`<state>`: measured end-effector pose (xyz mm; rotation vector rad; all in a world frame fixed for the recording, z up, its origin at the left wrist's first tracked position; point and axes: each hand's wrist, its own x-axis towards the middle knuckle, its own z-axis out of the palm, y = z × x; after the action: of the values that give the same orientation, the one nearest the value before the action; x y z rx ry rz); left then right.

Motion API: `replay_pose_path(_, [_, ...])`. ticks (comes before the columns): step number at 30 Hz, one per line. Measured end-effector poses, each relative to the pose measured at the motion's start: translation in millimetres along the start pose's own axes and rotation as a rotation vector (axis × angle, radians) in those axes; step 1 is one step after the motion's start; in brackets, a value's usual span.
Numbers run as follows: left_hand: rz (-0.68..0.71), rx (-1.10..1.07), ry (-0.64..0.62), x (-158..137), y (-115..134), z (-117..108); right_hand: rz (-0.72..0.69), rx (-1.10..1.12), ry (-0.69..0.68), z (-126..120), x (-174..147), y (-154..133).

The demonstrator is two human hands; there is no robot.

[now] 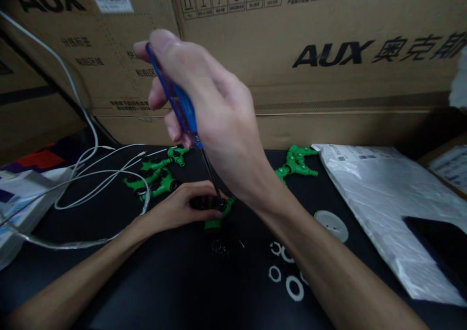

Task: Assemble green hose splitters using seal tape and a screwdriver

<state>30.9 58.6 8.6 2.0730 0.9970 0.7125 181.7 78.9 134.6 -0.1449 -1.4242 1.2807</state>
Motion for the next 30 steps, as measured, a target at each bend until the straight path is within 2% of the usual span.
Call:
replay_pose_path(4, [0.009,-0.003,-0.002,-0.1,-0.8,0.4,-0.062,-0.07,0.078,2.1,-0.8,0.5])
replay_pose_path(8, [0.007,-0.004,0.01,-0.1,-0.2,0.3,0.012,-0.084,0.013,1.2,-0.6,-3.3])
replay_pose_path(10, [0.009,0.0,0.014,-0.1,-0.1,0.0,-0.008,-0.086,0.01,1.4,-0.7,-4.6])
replay_pose_path(15, [0.015,-0.01,0.008,-0.1,-1.4,0.0,-0.063,-0.148,0.116,4.8,-1.4,-0.7])
replay_pose_path(23, [0.017,-0.02,0.011,-2.3,-3.2,1.2,-0.008,-0.085,-0.022,-2.6,-0.1,-7.3])
replay_pose_path(30, [0.025,-0.023,0.011,0.1,-2.7,1.4,-0.093,-0.078,0.1,2.4,-1.4,-1.4])
